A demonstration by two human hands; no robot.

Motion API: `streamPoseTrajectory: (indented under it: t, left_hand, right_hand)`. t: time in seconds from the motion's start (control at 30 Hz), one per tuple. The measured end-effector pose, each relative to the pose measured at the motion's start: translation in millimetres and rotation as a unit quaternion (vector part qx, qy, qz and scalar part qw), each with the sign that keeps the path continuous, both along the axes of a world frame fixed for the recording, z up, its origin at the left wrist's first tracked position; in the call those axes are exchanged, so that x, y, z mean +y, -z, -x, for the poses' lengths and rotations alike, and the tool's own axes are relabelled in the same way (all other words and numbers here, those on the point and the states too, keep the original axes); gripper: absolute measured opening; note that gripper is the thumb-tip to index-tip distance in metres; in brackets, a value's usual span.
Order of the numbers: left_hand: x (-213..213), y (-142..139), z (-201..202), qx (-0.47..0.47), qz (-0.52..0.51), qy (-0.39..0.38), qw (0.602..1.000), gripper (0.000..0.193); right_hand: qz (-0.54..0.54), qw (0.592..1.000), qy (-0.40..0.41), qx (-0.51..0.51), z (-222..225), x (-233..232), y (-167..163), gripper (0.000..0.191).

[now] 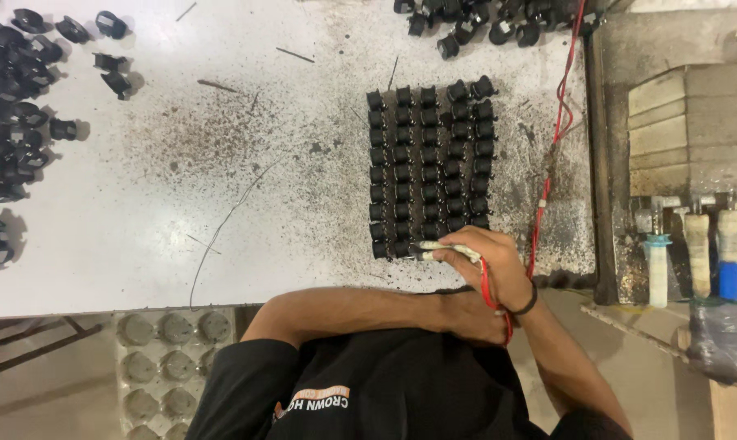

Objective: The person works at a factory bench processing black plastic rotor parts. They use a handheld tool on small black components arranged in a grid, transfer components into plastic trays, arrange larger rotor assemblies on the bench, and use a blue-handled tool on the rotors one at a time.

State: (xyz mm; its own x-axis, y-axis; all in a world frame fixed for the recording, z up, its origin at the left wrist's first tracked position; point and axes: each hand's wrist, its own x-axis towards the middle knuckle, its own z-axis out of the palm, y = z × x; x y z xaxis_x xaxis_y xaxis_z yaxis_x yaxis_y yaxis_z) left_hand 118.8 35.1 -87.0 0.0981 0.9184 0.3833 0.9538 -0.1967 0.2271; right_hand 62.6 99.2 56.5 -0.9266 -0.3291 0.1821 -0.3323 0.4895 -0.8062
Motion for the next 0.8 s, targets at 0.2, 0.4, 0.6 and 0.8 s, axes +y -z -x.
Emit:
streamPoseTrajectory:
  t: [0.2, 0.4, 0.6, 0.8]
  left_hand:
    - [-2.4, -9.8, 4.7, -0.021, -0.007, 0.013, 1.000, 0.013]
    - [-5.5, -1.9, 5.3, -0.018, -0.108, -0.046, 0.993, 0.012]
    - [-1.8, 16.8, -2.1, -0.052, -0.162, -0.115, 0.979, 0.010]
    - [-1.9, 20.6, -2.4, 0.050, -0.065, -0.092, 0.992, 0.017]
  right_hand:
    - [-0.018, 0.999, -0.024, 0.045, 3.7, -10.1, -15.6, 0.018]
    - [0.015, 0.997, -0.040, 0.069, 0.2, -9.8, -29.6, 0.020]
    - [0.037, 0.997, -0.060, -0.017, 14.9, -27.9, -2.2, 0.020]
    - [0.002, 0.997, -0.075, 0.018, 17.3, -32.8, 0.5, 0.019]
